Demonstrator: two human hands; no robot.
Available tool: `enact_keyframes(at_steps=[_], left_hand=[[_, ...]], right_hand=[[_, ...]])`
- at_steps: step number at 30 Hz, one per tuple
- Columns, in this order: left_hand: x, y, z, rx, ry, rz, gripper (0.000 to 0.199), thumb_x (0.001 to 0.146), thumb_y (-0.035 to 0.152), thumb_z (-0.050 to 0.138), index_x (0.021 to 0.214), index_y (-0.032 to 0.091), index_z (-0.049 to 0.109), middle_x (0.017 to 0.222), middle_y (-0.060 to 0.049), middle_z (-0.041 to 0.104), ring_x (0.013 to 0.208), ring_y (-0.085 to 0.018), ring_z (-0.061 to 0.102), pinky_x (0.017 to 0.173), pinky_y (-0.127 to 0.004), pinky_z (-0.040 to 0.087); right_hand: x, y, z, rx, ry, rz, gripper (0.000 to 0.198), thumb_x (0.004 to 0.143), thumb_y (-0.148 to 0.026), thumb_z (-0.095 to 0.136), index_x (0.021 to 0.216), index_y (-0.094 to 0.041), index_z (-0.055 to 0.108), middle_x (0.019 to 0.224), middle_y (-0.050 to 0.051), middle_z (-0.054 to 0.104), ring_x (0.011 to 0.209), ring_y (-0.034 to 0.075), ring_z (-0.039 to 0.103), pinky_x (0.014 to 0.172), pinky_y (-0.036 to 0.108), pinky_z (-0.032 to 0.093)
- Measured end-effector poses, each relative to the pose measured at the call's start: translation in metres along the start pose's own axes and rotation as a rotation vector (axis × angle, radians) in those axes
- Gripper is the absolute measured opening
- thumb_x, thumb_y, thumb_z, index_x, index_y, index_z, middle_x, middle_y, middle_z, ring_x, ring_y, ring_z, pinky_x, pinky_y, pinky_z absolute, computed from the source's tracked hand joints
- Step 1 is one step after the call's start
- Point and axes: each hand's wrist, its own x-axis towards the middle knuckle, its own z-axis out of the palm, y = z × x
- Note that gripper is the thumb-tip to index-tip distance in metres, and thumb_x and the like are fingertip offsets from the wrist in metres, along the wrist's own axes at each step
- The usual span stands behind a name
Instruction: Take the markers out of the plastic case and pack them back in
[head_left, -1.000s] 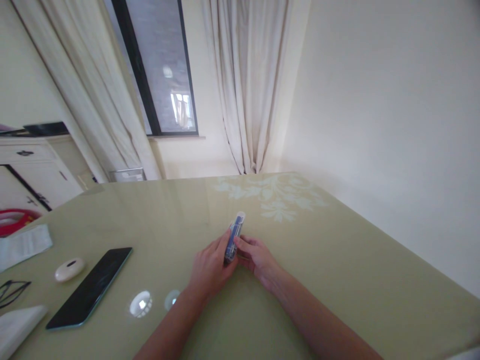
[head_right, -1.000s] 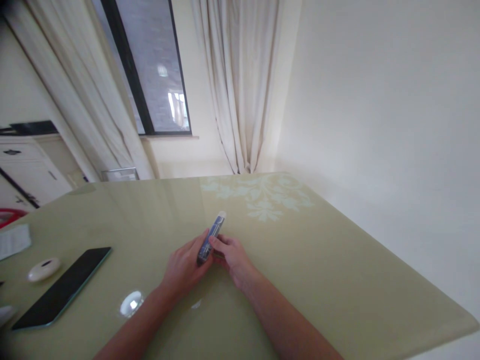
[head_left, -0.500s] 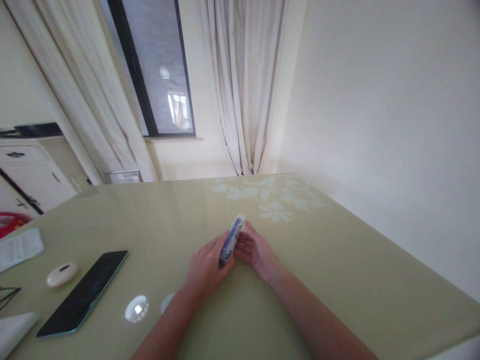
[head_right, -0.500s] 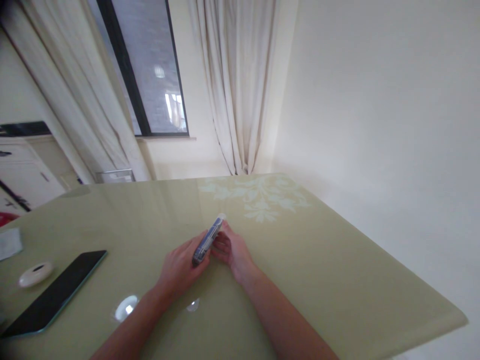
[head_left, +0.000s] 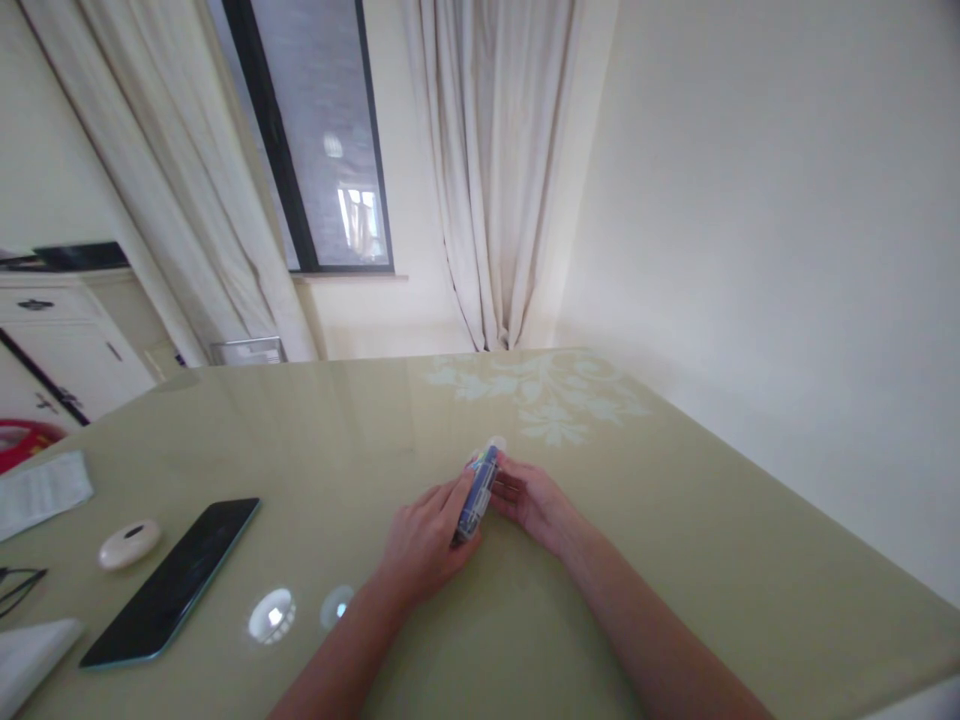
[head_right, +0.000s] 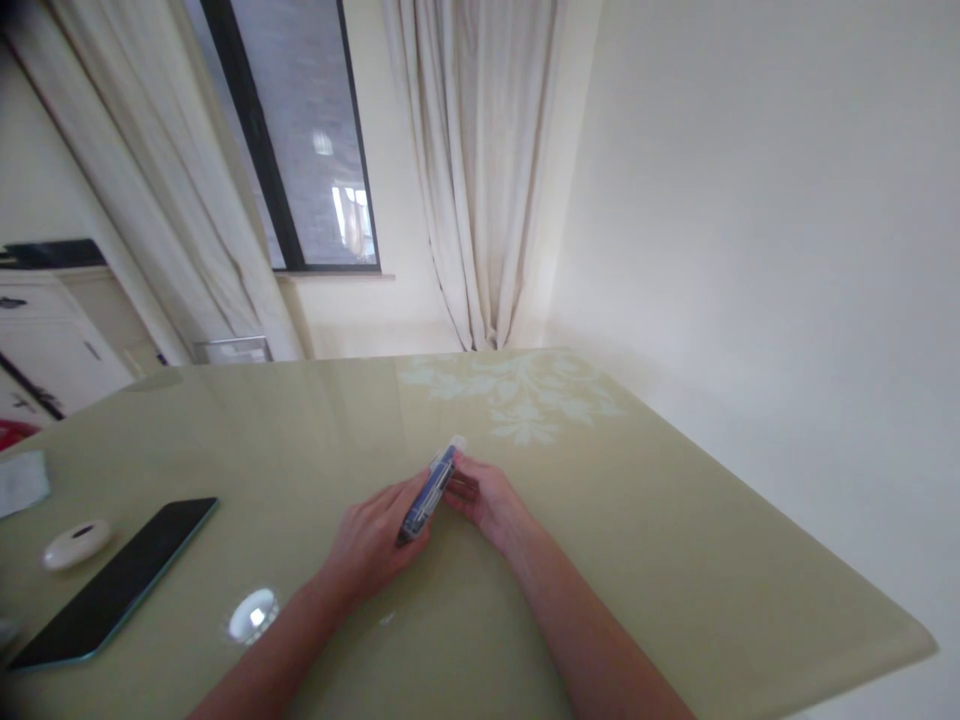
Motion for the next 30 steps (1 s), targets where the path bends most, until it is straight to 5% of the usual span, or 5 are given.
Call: enact_keyframes(at_steps=[10, 16, 22, 30], left_hand=[[-0.002, -0.001, 0.002, -0.066, 0.042, 0.001, 0.068, 0.089, 0.022, 0.056, 0.155, 0.027, 0.039, 0.140, -0.009, 0.066, 0.119, -0.026, 0.069, 0.101, -0.040, 0.057], [0.000, 0.001, 0.001, -0.119, 0.061, -0.043, 0.060, 0.095, 0.032, 0.058, 0.153, 0.027, 0.042, 0.140, -0.009, 0.065, 0.122, -0.026, 0.066, 0.104, -0.042, 0.055], [0.000, -0.002, -0.003, -0.158, 0.000, -0.033, 0.076, 0.089, 0.051, 0.070, 0.155, 0.027, 0.040, 0.148, -0.013, 0.057, 0.132, -0.031, 0.058, 0.107, -0.048, 0.052], [0.000, -0.003, 0.006, -0.326, -0.070, -0.050, 0.057, 0.087, 0.028, 0.073, 0.140, 0.026, 0.053, 0.141, -0.011, 0.060, 0.129, -0.028, 0.059, 0.110, -0.046, 0.049]], right_hand=[[-0.001, -0.002, -0.002, 0.026, 0.006, -0.020, 0.023, 0.080, -0.029, 0.082, 0.099, -0.017, 0.077, 0.104, 0.008, 0.077, 0.089, 0.017, 0.072, 0.088, 0.028, 0.056], [0.002, 0.006, 0.005, 0.007, 0.062, -0.105, 0.027, 0.077, -0.037, 0.084, 0.094, -0.018, 0.076, 0.096, 0.008, 0.077, 0.088, 0.018, 0.072, 0.089, 0.031, 0.056], [-0.003, 0.009, 0.012, -0.136, 0.064, -0.167, 0.041, 0.082, -0.055, 0.074, 0.103, -0.019, 0.075, 0.110, 0.011, 0.076, 0.095, 0.021, 0.072, 0.078, 0.032, 0.058], [0.011, -0.003, -0.007, -0.332, 0.222, -0.330, 0.041, 0.078, -0.054, 0.074, 0.102, -0.022, 0.074, 0.100, 0.006, 0.078, 0.090, 0.024, 0.073, 0.080, 0.036, 0.057]])
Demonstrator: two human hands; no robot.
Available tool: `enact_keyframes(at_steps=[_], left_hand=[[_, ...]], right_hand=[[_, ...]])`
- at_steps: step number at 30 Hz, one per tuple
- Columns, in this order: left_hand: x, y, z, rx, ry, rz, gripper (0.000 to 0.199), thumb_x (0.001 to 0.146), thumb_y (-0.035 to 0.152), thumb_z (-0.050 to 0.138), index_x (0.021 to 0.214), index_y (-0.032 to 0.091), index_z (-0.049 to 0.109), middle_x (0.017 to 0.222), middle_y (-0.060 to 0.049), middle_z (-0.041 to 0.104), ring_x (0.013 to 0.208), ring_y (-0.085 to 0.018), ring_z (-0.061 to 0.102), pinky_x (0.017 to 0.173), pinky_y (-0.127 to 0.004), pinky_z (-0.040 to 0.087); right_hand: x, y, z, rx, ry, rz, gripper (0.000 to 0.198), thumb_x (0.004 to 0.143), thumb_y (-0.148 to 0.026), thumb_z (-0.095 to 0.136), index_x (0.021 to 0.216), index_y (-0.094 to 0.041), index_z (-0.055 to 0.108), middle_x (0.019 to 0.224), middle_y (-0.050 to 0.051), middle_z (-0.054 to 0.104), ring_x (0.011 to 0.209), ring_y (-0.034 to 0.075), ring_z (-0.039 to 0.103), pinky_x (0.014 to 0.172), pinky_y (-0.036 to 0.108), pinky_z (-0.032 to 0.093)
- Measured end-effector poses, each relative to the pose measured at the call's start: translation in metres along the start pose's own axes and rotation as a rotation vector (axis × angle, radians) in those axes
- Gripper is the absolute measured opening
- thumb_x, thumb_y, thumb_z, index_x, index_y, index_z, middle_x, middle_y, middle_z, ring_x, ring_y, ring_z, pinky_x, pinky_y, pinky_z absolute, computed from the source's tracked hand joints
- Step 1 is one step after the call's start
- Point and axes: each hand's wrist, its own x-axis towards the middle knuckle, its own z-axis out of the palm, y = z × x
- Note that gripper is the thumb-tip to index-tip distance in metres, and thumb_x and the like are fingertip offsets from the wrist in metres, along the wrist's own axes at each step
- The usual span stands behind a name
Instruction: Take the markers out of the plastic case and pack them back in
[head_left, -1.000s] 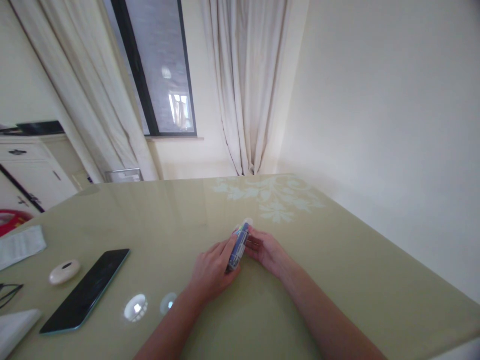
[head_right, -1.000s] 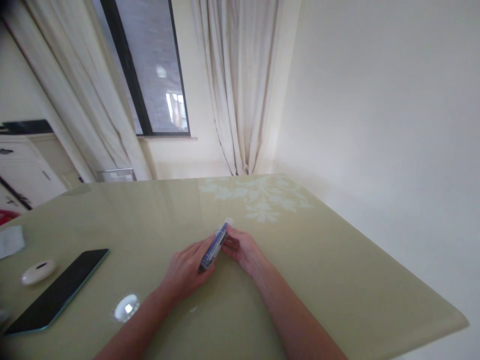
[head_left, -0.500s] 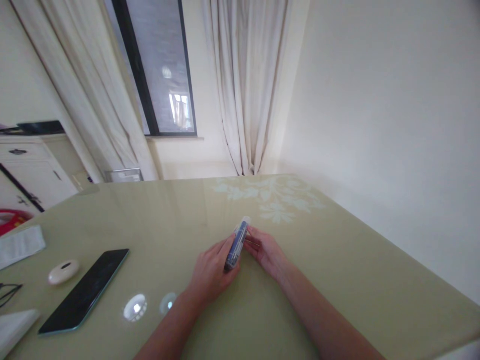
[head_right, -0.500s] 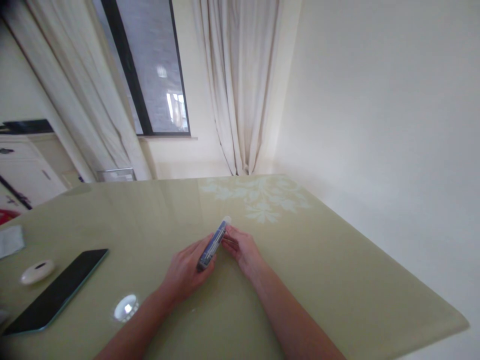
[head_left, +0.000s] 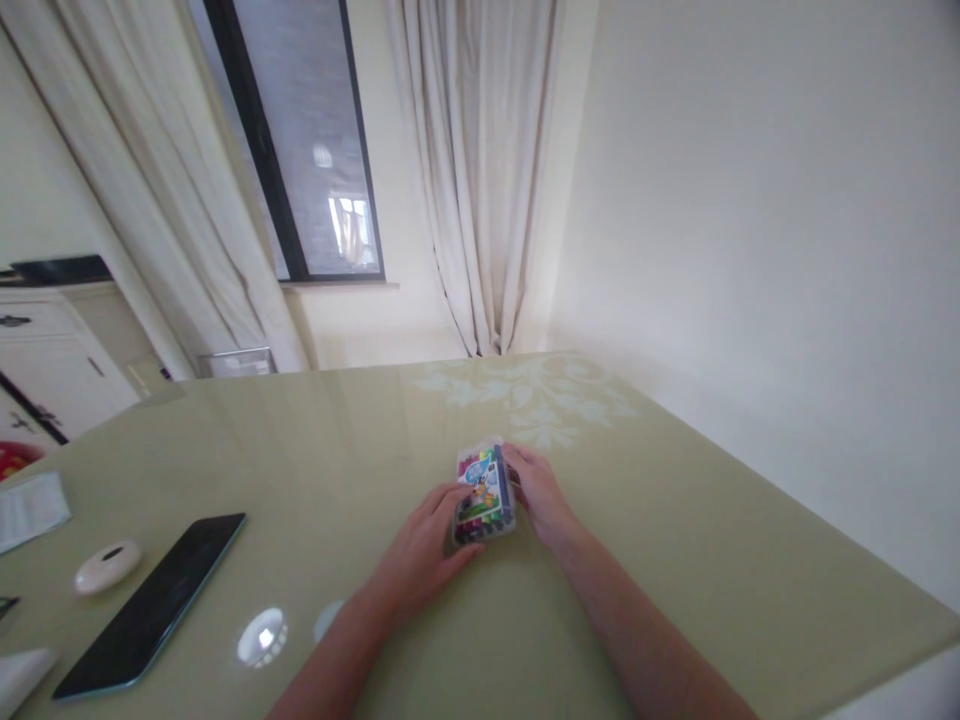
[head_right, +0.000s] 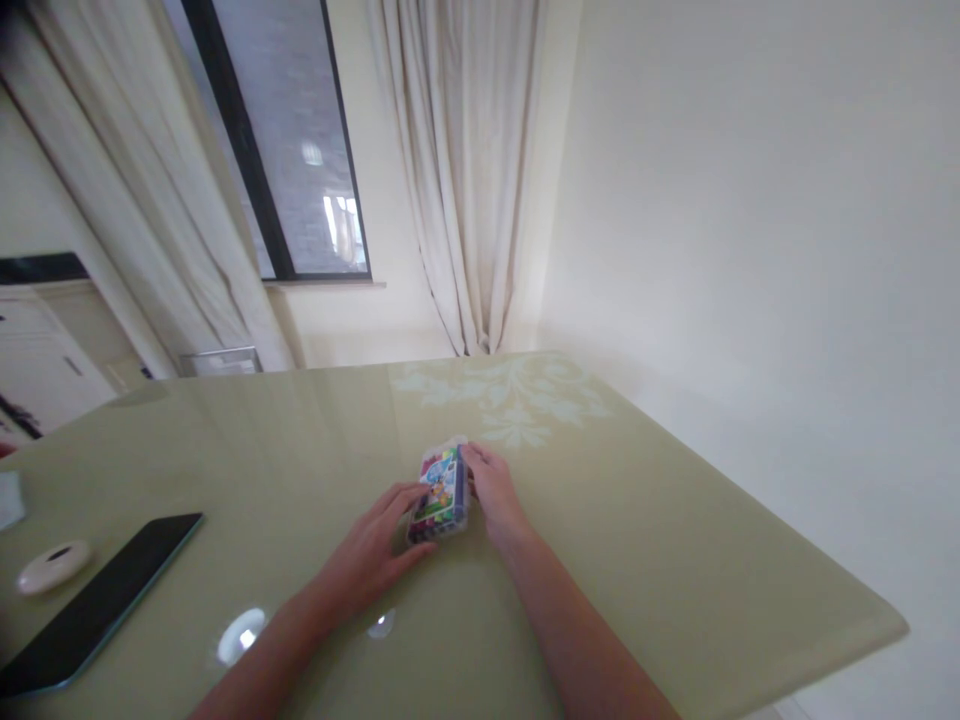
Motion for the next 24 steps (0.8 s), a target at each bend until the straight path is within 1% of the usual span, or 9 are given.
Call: enact_keyframes(at_steps=[2, 5, 7, 9, 12, 16, 19, 21, 24], left_hand=[[0.000, 0.000, 0.004, -0.023, -0.015, -0.003, 0.046, 0.088, 0.023, 0.071, 0.131, 0.026, 0.056, 0.137, -0.009, 0.060, 0.126, -0.026, 0.059, 0.108, -0.043, 0.050], [0.001, 0.002, 0.008, -0.033, -0.033, -0.010, 0.039, 0.088, 0.018, 0.069, 0.125, 0.026, 0.057, 0.133, -0.007, 0.060, 0.124, -0.024, 0.059, 0.107, -0.041, 0.049], [0.001, 0.005, 0.006, -0.027, -0.018, -0.034, 0.037, 0.086, 0.019, 0.070, 0.119, 0.025, 0.056, 0.126, -0.007, 0.062, 0.116, -0.024, 0.061, 0.101, -0.041, 0.052], [0.001, 0.007, 0.003, -0.016, 0.020, -0.037, 0.031, 0.086, 0.024, 0.070, 0.113, 0.024, 0.055, 0.117, -0.007, 0.062, 0.107, -0.024, 0.061, 0.095, -0.041, 0.053], [0.001, 0.009, -0.004, 0.011, 0.057, 0.041, 0.022, 0.090, 0.030, 0.066, 0.106, 0.023, 0.051, 0.107, -0.007, 0.060, 0.099, -0.024, 0.059, 0.089, -0.040, 0.052], [-0.001, 0.007, -0.006, 0.072, 0.070, 0.078, 0.015, 0.091, 0.031, 0.060, 0.097, 0.022, 0.048, 0.096, -0.005, 0.056, 0.091, -0.022, 0.055, 0.082, -0.036, 0.049], [-0.002, 0.003, -0.003, 0.115, 0.083, 0.061, 0.013, 0.091, 0.029, 0.057, 0.093, 0.023, 0.046, 0.092, -0.003, 0.054, 0.086, -0.020, 0.054, 0.077, -0.033, 0.046], [-0.002, 0.000, 0.000, 0.143, 0.077, 0.038, 0.012, 0.092, 0.029, 0.056, 0.092, 0.023, 0.045, 0.090, -0.002, 0.054, 0.083, -0.020, 0.053, 0.075, -0.032, 0.045], [-0.002, -0.004, 0.003, 0.185, 0.050, -0.013, 0.011, 0.093, 0.027, 0.053, 0.089, 0.023, 0.044, 0.088, -0.002, 0.055, 0.080, -0.019, 0.053, 0.073, -0.031, 0.043]], right_hand=[[0.002, -0.001, -0.004, -0.204, 0.041, -0.101, 0.042, 0.079, -0.049, 0.073, 0.111, -0.022, 0.071, 0.110, 0.007, 0.076, 0.102, 0.027, 0.070, 0.088, 0.040, 0.056], [-0.004, -0.006, -0.003, -0.638, 0.126, -0.372, 0.042, 0.084, -0.038, 0.069, 0.123, -0.020, 0.068, 0.127, 0.011, 0.068, 0.124, 0.029, 0.058, 0.107, 0.043, 0.044], [-0.014, -0.008, 0.002, -0.881, 0.102, -0.502, 0.037, 0.090, -0.034, 0.063, 0.124, -0.020, 0.069, 0.126, 0.012, 0.067, 0.123, 0.028, 0.056, 0.110, 0.042, 0.039], [-0.026, -0.009, 0.009, -1.049, -0.006, -0.552, 0.030, 0.097, -0.036, 0.057, 0.119, -0.023, 0.072, 0.118, 0.011, 0.069, 0.113, 0.027, 0.058, 0.104, 0.040, 0.041], [-0.041, -0.007, 0.021, -1.234, -0.077, -0.581, 0.031, 0.101, -0.042, 0.050, 0.111, -0.026, 0.074, 0.118, 0.011, 0.068, 0.112, 0.029, 0.056, 0.099, 0.042, 0.042], [-0.043, -0.003, 0.022, -1.400, 0.042, -0.539, 0.039, 0.091, -0.049, 0.063, 0.120, -0.023, 0.069, 0.127, 0.015, 0.064, 0.117, 0.036, 0.054, 0.097, 0.047, 0.042], [-0.032, -0.004, 0.010, -1.489, 0.134, -0.501, 0.043, 0.088, -0.036, 0.066, 0.129, -0.023, 0.064, 0.132, 0.016, 0.063, 0.121, 0.036, 0.053, 0.097, 0.046, 0.040], [-0.020, -0.005, -0.004, -1.526, 0.210, -0.453, 0.040, 0.091, -0.022, 0.058, 0.130, -0.024, 0.062, 0.129, 0.015, 0.065, 0.120, 0.033, 0.055, 0.096, 0.043, 0.039], [-0.002, -0.006, -0.028, -1.543, 0.350, -0.380, 0.036, 0.097, -0.014, 0.045, 0.128, -0.020, 0.063, 0.124, 0.016, 0.067, 0.115, 0.031, 0.059, 0.097, 0.043, 0.037]])
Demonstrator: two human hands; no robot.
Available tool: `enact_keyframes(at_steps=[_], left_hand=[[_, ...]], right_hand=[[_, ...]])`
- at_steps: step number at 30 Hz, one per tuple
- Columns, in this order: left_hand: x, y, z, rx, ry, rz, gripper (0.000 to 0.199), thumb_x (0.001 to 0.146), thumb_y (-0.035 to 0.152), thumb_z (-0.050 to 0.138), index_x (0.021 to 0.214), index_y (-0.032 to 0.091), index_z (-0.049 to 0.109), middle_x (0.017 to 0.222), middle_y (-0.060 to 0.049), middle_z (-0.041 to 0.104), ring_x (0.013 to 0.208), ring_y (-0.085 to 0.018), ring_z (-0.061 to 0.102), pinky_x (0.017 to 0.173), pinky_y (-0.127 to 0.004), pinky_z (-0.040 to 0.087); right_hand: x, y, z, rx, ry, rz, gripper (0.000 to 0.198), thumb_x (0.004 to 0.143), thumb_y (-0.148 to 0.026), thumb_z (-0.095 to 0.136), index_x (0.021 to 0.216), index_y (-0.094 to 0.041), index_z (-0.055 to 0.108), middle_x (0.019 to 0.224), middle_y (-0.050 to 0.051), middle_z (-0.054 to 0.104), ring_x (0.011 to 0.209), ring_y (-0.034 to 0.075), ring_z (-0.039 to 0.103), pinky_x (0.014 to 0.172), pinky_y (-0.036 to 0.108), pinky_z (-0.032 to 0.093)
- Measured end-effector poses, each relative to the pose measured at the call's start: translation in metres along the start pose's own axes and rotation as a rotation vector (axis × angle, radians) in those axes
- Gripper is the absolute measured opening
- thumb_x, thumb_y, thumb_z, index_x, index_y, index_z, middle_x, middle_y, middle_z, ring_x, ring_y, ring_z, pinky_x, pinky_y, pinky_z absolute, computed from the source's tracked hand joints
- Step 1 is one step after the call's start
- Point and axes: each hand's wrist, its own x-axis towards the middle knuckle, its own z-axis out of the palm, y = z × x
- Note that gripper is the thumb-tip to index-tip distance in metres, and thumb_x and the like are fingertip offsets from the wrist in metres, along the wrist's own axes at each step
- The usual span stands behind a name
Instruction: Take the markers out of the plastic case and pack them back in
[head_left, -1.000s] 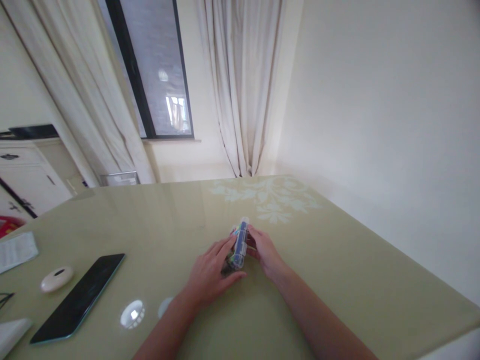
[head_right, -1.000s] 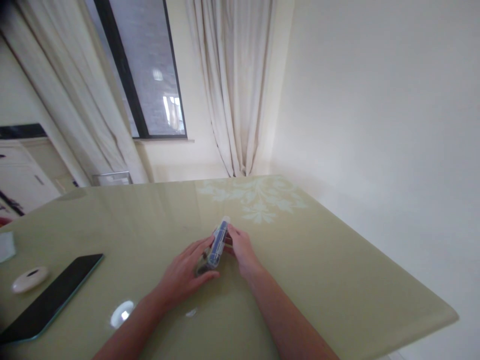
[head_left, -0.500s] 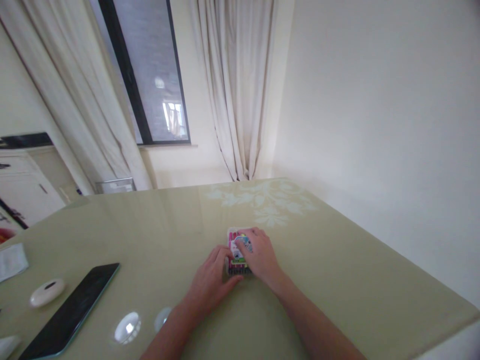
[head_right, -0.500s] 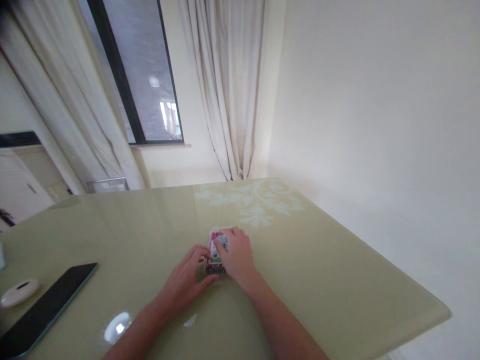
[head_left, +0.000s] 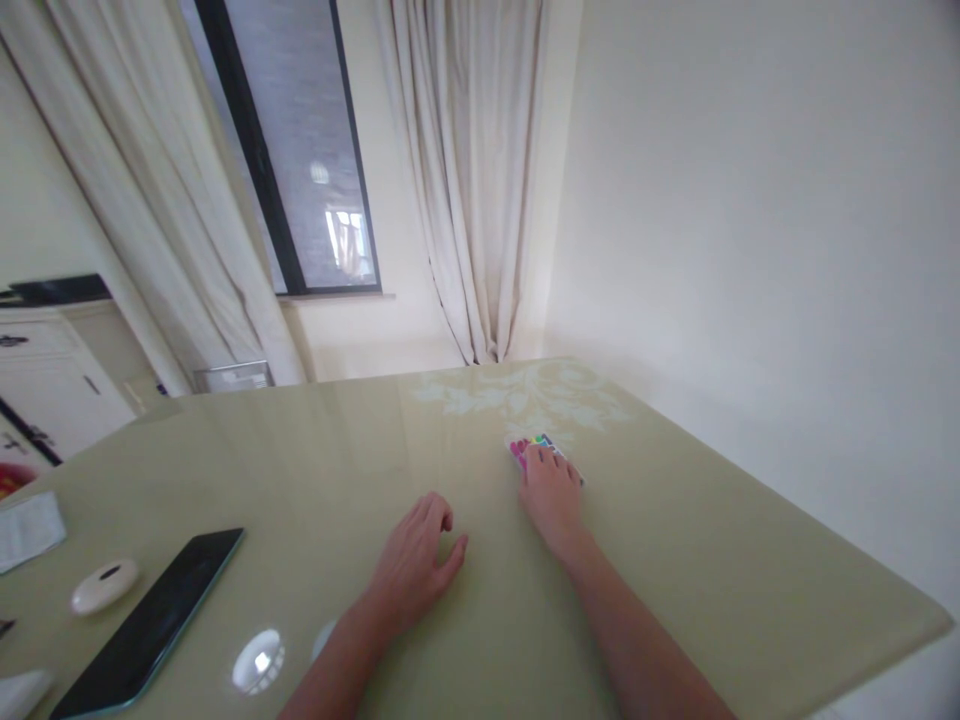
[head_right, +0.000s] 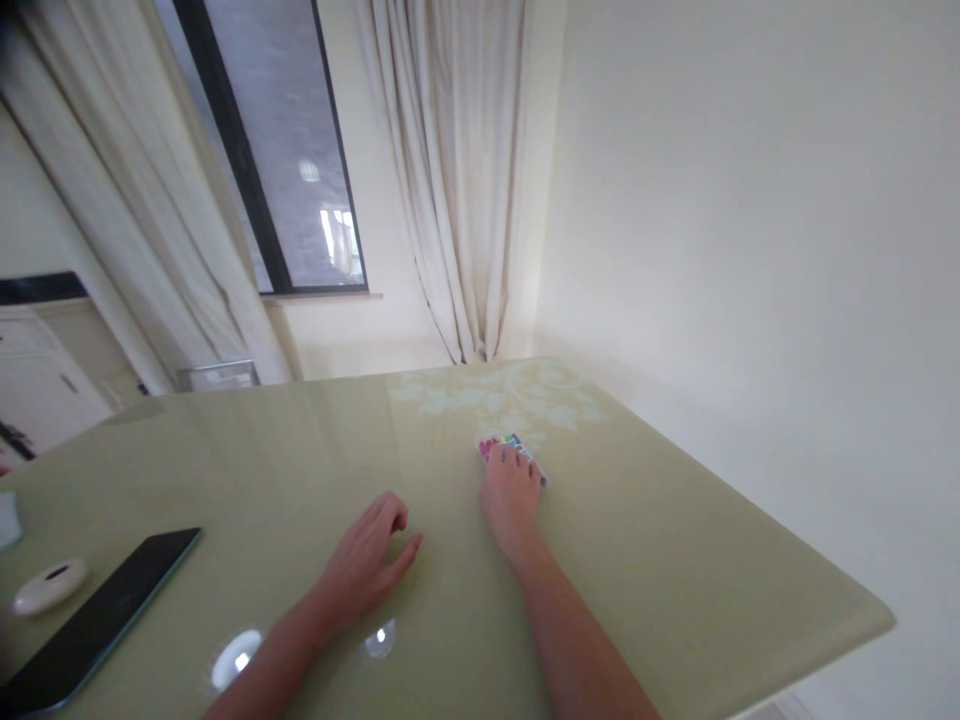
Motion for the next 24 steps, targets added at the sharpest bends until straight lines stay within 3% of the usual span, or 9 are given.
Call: enact_keyframes(at_steps=[8, 12, 15, 17, 19, 22, 24], left_hand=[[-0.001, -0.003, 0.005, 0.023, -0.034, -0.029, 0.011, 0.094, 0.029, 0.051, 0.087, 0.023, 0.045, 0.085, -0.002, 0.057, 0.076, -0.018, 0.053, 0.071, -0.030, 0.042], [0.000, 0.000, 0.007, 0.063, -0.110, -0.050, 0.012, 0.095, 0.030, 0.049, 0.087, 0.022, 0.047, 0.083, -0.002, 0.059, 0.073, -0.017, 0.054, 0.068, -0.029, 0.040], [0.003, 0.003, 0.008, 0.119, -0.189, -0.045, 0.017, 0.096, 0.030, 0.046, 0.082, 0.021, 0.051, 0.081, -0.003, 0.062, 0.074, -0.018, 0.056, 0.069, -0.029, 0.041], [0.006, 0.004, 0.009, 0.156, -0.243, -0.048, 0.024, 0.097, 0.030, 0.045, 0.077, 0.020, 0.057, 0.078, -0.004, 0.064, 0.074, -0.020, 0.059, 0.070, -0.031, 0.042], [0.008, 0.004, 0.012, 0.149, -0.290, -0.054, 0.025, 0.094, 0.026, 0.047, 0.079, 0.020, 0.065, 0.080, -0.006, 0.069, 0.077, -0.021, 0.063, 0.073, -0.033, 0.046], [0.009, 0.001, 0.019, 0.111, -0.310, -0.057, 0.022, 0.086, 0.019, 0.055, 0.096, 0.020, 0.075, 0.098, -0.011, 0.076, 0.090, -0.026, 0.068, 0.081, -0.036, 0.051], [0.008, -0.002, 0.024, 0.106, -0.298, -0.058, 0.028, 0.082, 0.018, 0.059, 0.103, 0.021, 0.076, 0.106, -0.013, 0.076, 0.098, -0.029, 0.068, 0.085, -0.039, 0.052]], right_hand=[[0.022, 0.056, 0.021, -0.056, 0.183, 0.241, 0.038, 0.101, -0.013, 0.036, 0.127, -0.017, 0.063, 0.127, 0.017, 0.067, 0.123, 0.032, 0.055, 0.110, 0.046, 0.024], [0.030, 0.055, 0.019, 0.017, 0.227, 0.213, 0.034, 0.097, -0.017, 0.046, 0.125, -0.014, 0.065, 0.131, 0.019, 0.065, 0.126, 0.034, 0.053, 0.113, 0.048, 0.025], [0.025, 0.028, 0.010, 0.264, 0.217, 0.034, 0.035, 0.096, -0.024, 0.050, 0.127, -0.015, 0.064, 0.139, 0.018, 0.061, 0.130, 0.033, 0.052, 0.113, 0.047, 0.032], [0.011, -0.002, 0.003, 0.521, 0.127, -0.141, 0.037, 0.101, -0.034, 0.048, 0.129, -0.016, 0.064, 0.132, 0.015, 0.067, 0.127, 0.029, 0.056, 0.112, 0.043, 0.037], [-0.012, -0.033, -0.003, 0.728, -0.016, -0.357, 0.041, 0.104, -0.042, 0.045, 0.132, -0.019, 0.063, 0.132, 0.012, 0.067, 0.125, 0.025, 0.058, 0.111, 0.039, 0.040], [-0.044, -0.068, -0.009, 0.766, -0.320, -0.736, 0.048, 0.095, -0.048, 0.061, 0.134, -0.021, 0.063, 0.129, 0.011, 0.069, 0.118, 0.026, 0.062, 0.107, 0.039, 0.045], [-0.055, -0.078, -0.010, 0.792, -0.388, -0.717, 0.046, 0.094, -0.045, 0.063, 0.134, -0.021, 0.063, 0.128, 0.010, 0.071, 0.116, 0.025, 0.064, 0.106, 0.037, 0.046]])
